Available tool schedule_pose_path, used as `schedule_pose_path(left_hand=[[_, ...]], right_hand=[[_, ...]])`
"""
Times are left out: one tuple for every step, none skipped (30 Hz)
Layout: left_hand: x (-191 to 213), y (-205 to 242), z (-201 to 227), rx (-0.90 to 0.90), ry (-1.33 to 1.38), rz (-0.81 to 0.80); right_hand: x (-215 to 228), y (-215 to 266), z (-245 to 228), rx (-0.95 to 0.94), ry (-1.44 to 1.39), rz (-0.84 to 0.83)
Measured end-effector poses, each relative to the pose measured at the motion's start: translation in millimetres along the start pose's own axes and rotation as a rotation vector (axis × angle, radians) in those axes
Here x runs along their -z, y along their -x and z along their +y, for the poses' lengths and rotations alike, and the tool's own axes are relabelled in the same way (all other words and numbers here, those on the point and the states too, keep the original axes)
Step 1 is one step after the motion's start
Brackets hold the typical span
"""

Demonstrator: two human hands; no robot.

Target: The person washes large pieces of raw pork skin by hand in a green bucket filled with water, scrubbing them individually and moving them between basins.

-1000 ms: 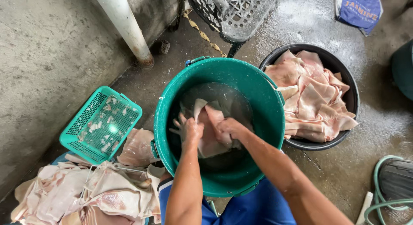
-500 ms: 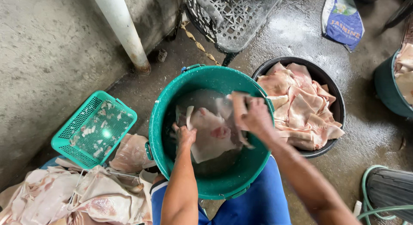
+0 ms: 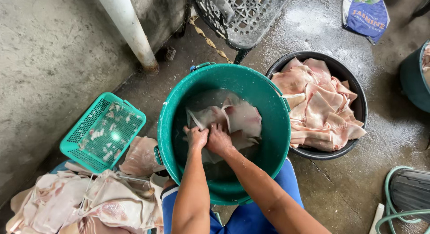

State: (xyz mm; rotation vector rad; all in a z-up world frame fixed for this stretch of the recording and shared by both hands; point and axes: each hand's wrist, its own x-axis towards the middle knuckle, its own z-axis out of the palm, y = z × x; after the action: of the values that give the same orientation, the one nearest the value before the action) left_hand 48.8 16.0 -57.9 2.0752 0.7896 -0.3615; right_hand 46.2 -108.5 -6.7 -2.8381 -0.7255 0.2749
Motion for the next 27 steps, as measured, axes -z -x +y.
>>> schedule_pose_path(left_hand=[[-2,-3,2,-0.025,-0.013,0.011],[-4,-6,5,-0.050,-0.026,0.023],[-4,-4,-2,-0.063,-0.016,0.029],[-4,-2,-7,-0.076,-0.006,0.036],[-5,0,-8,-0.094,0.007,0.045],[-5,4,-9,-0.090,0.018,0.043],[-6,3,-3,-0.095,0.039,0.045],[-6,1,2,-0.099,0.059,0.046],[-3,2,4,-0.094,0.062,0.035],[-1,2,7,-0.088,0.065,0.024],[0,5,7,-0.083,0.062,0.003],[1,6,6,-0.078,0.137,-0.002],[0,8,6,-0.071,0.218,-0.005],[-2,10,6,-0.063,0.298,-0.009],[-4,6,9,-0.031,0.381,-0.028],[-7,4,11,0.000,0.464,-0.049],[-7,6,5,0.041,0.538,-0.066],[-10,5,1,0.024,0.531,-0.044],[-15,6,-5,0.005,0.516,-0.037],[-20,5,-11,-0.015,0.499,-0.031],[-29,1,-9,0.009,0.455,-0.055],[-37,-2,-9,0.033,0.409,-0.080],[-47,-2,-11,0.065,0.364,-0.109],[-59,-6,-10,0.028,0.400,-0.173],[-70,-7,-12,-0.009,0.429,-0.244],[-82,-6,-13,-0.047,0.459,-0.315],[-93,-6,-11,-0.054,0.405,-0.350]], right_hand=[[6,-4,0,-0.065,-0.080,0.003],[12,-8,0,-0.130,-0.160,0.007],[12,-6,-6,-0.200,-0.249,0.000],[12,-4,-11,-0.231,-0.268,-0.042],[14,-3,-12,-0.259,-0.285,-0.080],[15,-3,-13,-0.286,-0.301,-0.118],[17,-7,-9,-0.277,-0.280,-0.090],[19,-11,-5,-0.267,-0.259,-0.061],[17,-13,-4,-0.261,-0.244,-0.035],[15,-16,-2,-0.321,-0.261,-0.092],[11,-15,-1,-0.391,-0.281,-0.153],[6,-15,1,-0.461,-0.301,-0.214],[1,-15,4,-0.473,-0.300,-0.236],[-3,-15,7,-0.484,-0.298,-0.259],[-3,-21,12,-0.487,-0.294,-0.273],[-3,-29,18,-0.483,-0.274,-0.221],[-5,-32,18,-0.475,-0.263,-0.179],[-6,-34,20,-0.467,-0.252,-0.137],[-8,-32,22,-0.493,-0.252,-0.156],[-8,-29,26,-0.520,-0.252,-0.175],[-2,-31,38,-0.535,-0.236,-0.187],[2,-31,48,-0.517,-0.241,-0.140],[5,-28,58,-0.501,-0.245,-0.103],[6,-27,66,-0.484,-0.249,-0.066],[4,-22,72,-0.521,-0.262,-0.120],[2,-18,78,-0.544,-0.269,-0.153],[0,-17,83,-0.556,-0.285,-0.164]])
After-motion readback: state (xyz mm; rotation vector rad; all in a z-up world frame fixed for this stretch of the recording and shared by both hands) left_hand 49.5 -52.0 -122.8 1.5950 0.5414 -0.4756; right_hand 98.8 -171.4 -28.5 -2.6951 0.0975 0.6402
